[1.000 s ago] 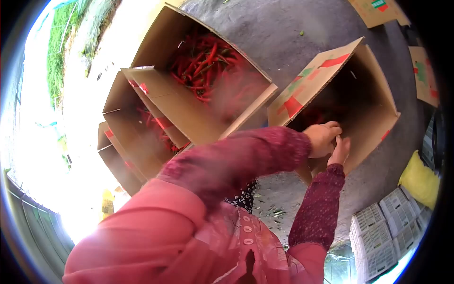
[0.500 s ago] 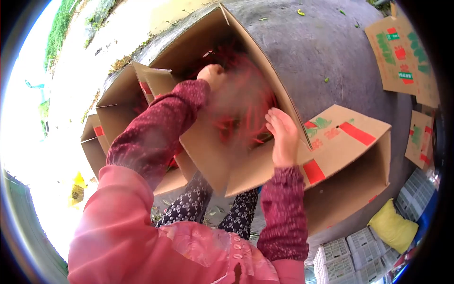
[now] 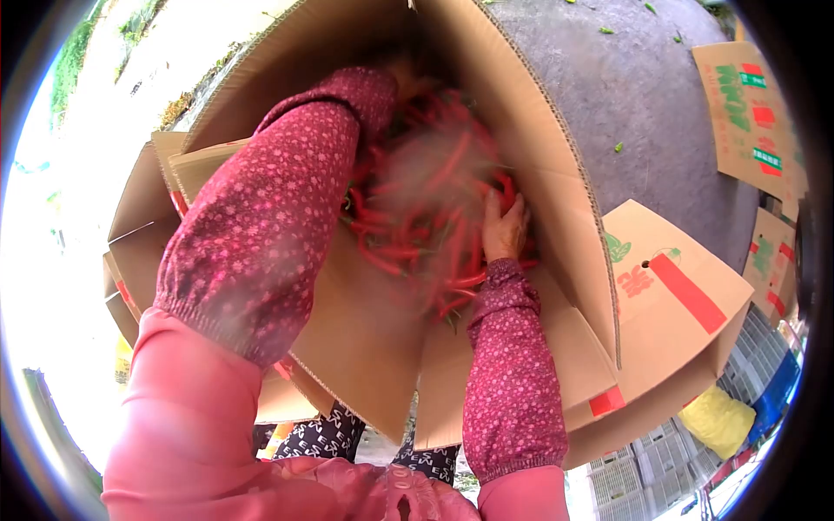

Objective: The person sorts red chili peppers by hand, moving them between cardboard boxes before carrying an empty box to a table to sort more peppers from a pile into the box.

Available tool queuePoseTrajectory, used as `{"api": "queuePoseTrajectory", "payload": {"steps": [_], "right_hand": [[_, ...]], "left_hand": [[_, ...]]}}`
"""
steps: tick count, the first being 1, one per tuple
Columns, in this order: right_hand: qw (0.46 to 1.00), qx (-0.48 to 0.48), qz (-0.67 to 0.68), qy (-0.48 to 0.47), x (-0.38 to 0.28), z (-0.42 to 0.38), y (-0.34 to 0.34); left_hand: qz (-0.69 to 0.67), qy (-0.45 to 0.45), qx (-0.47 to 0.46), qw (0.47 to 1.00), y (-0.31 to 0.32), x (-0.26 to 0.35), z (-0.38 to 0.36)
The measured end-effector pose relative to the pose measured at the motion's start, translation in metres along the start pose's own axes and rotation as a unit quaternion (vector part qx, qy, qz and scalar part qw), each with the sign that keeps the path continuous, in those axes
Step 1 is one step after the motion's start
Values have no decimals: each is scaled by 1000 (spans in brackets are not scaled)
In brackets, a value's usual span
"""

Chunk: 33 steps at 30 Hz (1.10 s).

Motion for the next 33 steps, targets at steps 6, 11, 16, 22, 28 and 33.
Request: {"api": "queuePoseTrajectory", "payload": {"steps": [6,11,16,22,28,33], "right_hand": [[989,-17,-147,-16,-11,-5,-7],[993,-56,-103,-8,-24,-4,-4],[982,-160,-97,12,-41,-1,3],[974,-190,111,46,-9,14,43],[941,-141,284,116,7,15,79],[850,-213,462,139,-31,-2,69]], "left_hand": [[-80,-80,-179,977,22,-6,15],[-63,-45,-154,985,1,17,1],[-34,-55,-214,975,-29,45,-25],[186,179,-296,920,15,43,-54],[166,-4,-469,868,-4,39,-17],[-61,55,-283,956,20,17,-24]]}}
Point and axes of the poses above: each hand's wrist, its own z-axis towards the middle knuckle, its own y-axis out of the palm, x = y × z, the point moved 6 cm from there along z, towards the middle knuckle, and after that the axes turned 4 degrees about -x, right-handed, at the moved point
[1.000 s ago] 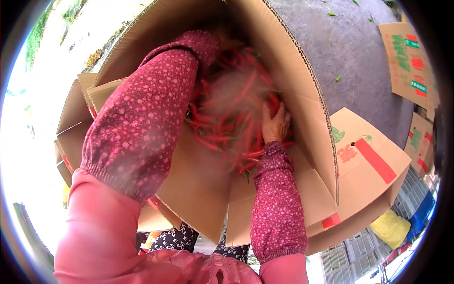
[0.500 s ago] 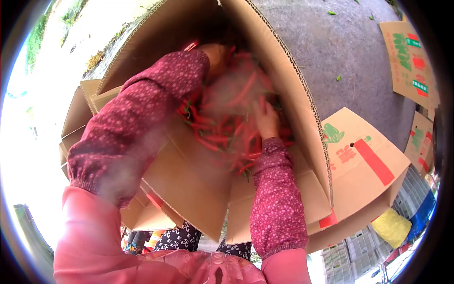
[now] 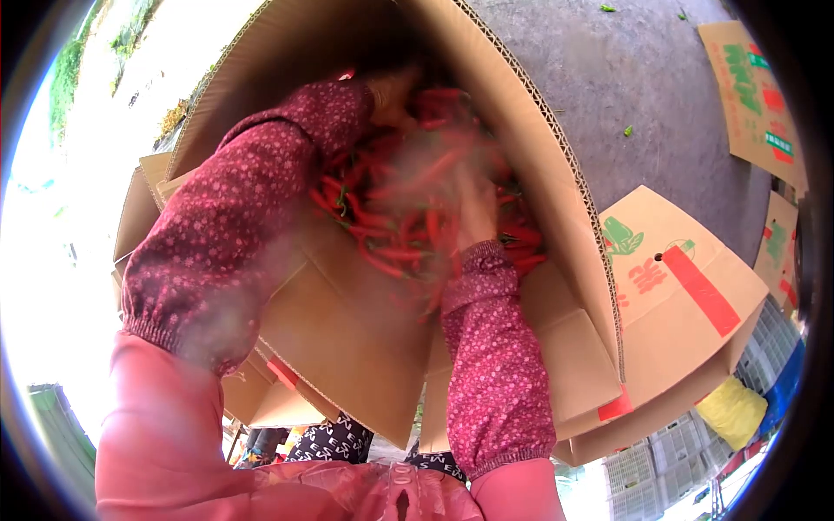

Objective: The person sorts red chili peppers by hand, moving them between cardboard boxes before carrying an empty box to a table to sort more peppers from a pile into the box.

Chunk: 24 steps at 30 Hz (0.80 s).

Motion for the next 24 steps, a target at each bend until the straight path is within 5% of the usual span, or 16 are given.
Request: {"api": "queuePoseTrajectory", "payload": {"steps": [1,3,6,8,12,15,17,18,19,21,24], "right_hand": [[999,0,47,5,-14,-13,12],[995,1,96,10,-14,-14,16],[997,-17,81,5,-11,-6,21],[965,-54,240,92,-8,-6,31],[997,-9,73,-4,4,15,11],[989,-121,38,-80,5,9,18],[959,-148,231,66,-2,-5,37],[958,-158,232,65,-10,-4,45],[956,-149,243,74,-13,-5,46],[953,-132,259,80,-13,-7,42],[949,-155,261,85,-12,-16,47]], "left_hand": [[1,1,-2,1000,1,5,1],[3,-115,-145,983,19,5,0],[-75,-71,-118,988,23,20,-9],[-108,-46,-124,985,23,21,-9],[-229,-35,-124,965,43,13,-6],[-256,-20,-124,959,57,21,-21],[-208,-52,-133,968,53,25,-23],[-170,-82,-146,971,53,26,-26],[-171,-88,-143,971,58,36,-34],[-210,-37,47,976,42,64,-44],[-261,-59,28,963,31,80,-58]]}}
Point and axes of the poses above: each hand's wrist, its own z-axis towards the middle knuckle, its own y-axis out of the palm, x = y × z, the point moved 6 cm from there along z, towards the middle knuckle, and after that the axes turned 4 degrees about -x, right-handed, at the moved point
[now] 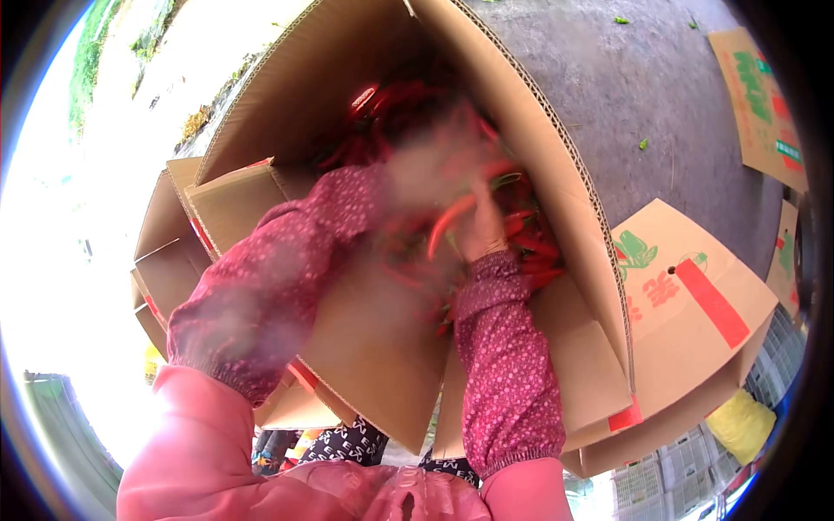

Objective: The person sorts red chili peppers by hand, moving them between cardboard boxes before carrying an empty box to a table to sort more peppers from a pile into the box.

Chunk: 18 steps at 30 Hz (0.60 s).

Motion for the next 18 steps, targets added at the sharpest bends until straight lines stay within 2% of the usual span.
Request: {"api": "queuePoseTrajectory", "payload": {"steps": [1,3,5,6,7,8,9,10,12,14,16,18], "right_hand": [[1000,17,2,-22,4,-6,1],[996,58,27,-67,5,-30,17],[992,71,-17,-101,2,-47,33],[993,78,-25,-87,7,-51,36],[989,122,-69,-40,9,-61,42],[984,88,-128,-83,2,-74,56],[983,47,-129,-122,-2,-84,69],[986,48,-130,-93,8,-88,71],[981,20,-108,-160,7,-109,93],[983,-8,-103,-151,7,-134,111],[978,-33,-72,-194,3,-159,127],[979,-57,-56,-186,4,-180,136]], "left_hand": [[-2,-1,-9,1000,-3,10,-7],[116,-54,-70,989,0,30,-24],[17,-12,10,1000,1,1,-40],[-40,-29,21,999,1,-3,-51],[-40,-52,25,998,-1,2,-63],[-75,-12,26,997,-2,3,-73],[-74,6,53,996,-6,20,-86],[-53,-17,49,997,-10,32,-100],[-11,-22,29,999,-14,57,-122],[-4,-6,65,998,-16,75,-146],[21,1,59,998,-15,96,-168],[63,-4,80,995,-14,123,-187]]}}
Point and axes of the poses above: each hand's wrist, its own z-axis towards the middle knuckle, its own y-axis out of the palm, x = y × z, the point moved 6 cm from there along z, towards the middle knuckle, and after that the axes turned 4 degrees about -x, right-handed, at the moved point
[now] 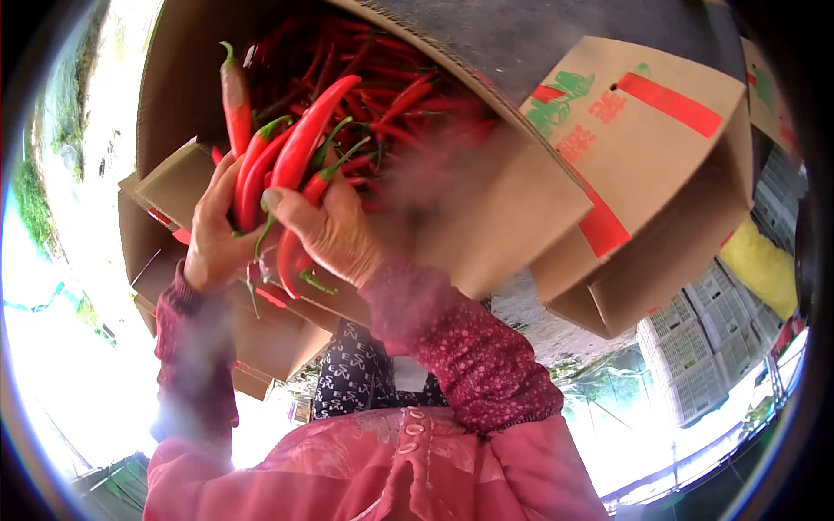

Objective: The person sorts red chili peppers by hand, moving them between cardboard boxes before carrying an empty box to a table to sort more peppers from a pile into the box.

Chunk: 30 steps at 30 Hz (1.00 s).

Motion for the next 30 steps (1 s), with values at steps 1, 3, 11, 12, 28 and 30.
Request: {"api": "queuePoseTrajectory", "payload": {"steps": [1,3,11,12,28,30], "right_hand": [[1000,2,-3,-8,-8,-10,5],[999,-13,0,-46,-34,-34,14],[992,82,-90,43,-182,-206,-54],[974,164,-151,-37,-197,-245,-83],[821,484,-291,-78,-264,-294,-326],[849,403,-340,-4,-240,-291,-302]], "left_hand": [[45,12,3,999,-3,16,-7],[38,25,18,999,-1,46,-19],[21,232,-76,970,96,237,-20],[-14,182,-126,975,122,256,-19],[-82,230,-125,962,290,255,35],[-96,260,-3,961,226,206,15]]}}
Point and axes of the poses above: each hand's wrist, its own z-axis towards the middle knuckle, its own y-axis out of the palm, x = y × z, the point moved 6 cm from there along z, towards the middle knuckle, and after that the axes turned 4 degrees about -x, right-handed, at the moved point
